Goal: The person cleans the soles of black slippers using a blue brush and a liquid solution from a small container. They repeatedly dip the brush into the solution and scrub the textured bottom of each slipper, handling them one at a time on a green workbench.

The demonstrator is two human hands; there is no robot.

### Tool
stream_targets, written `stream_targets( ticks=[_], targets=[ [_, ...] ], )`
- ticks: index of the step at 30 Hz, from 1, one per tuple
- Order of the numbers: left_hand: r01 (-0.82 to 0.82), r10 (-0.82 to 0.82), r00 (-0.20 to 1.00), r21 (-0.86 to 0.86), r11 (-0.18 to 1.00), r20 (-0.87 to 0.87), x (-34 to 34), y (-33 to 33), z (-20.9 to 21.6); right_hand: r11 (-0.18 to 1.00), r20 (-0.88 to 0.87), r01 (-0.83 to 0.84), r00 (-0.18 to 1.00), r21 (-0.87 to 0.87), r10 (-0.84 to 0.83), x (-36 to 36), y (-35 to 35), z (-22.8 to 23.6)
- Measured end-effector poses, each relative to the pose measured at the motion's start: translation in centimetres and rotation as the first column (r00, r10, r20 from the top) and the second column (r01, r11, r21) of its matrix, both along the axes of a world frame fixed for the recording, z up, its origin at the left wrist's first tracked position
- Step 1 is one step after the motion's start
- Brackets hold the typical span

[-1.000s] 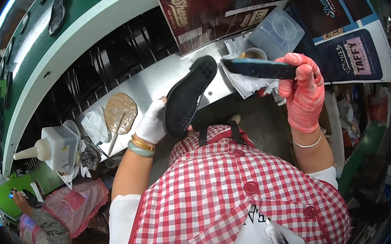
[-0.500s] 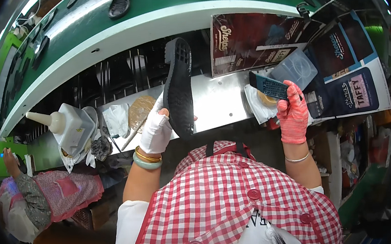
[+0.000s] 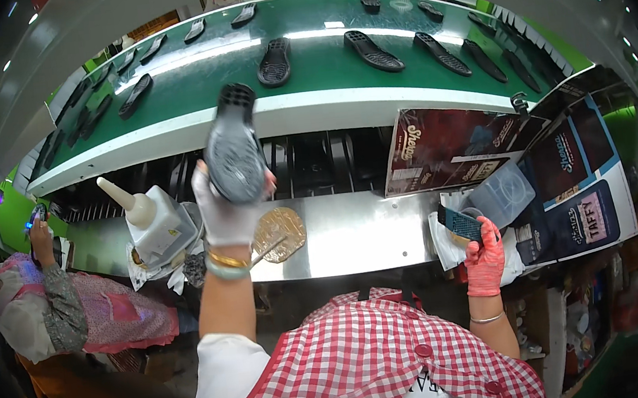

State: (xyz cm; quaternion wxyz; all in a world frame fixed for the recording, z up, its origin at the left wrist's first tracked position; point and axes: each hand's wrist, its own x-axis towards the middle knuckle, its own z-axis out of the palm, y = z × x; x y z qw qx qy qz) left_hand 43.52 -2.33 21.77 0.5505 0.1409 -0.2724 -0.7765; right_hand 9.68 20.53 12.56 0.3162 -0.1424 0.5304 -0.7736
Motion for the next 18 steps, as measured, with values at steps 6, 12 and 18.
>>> stream_targets(
  ticks=[6,12,18],
  targets=[
    [-0.174,0.181,0.983,0.166,0.971,-0.029,3.3,-17.5,-0.9,1.000,0.073,0.018,0.997,-0.003,-0.018,1.7,-1.9,1.1],
    [-0.631,0.784,0.492,-0.466,0.621,0.379,6.0,-21.5,-3.4,0.997,0.103,0.081,0.991,0.007,-0.081,0.3,-0.6,-0.7],
    [0.009,0.590,-0.755,-0.896,0.444,0.285,21.6,-30.6,-2.1,0.984,0.098,0.168,0.980,0.061,-0.174,-0.4,0.5,-1.7]
  ],
)
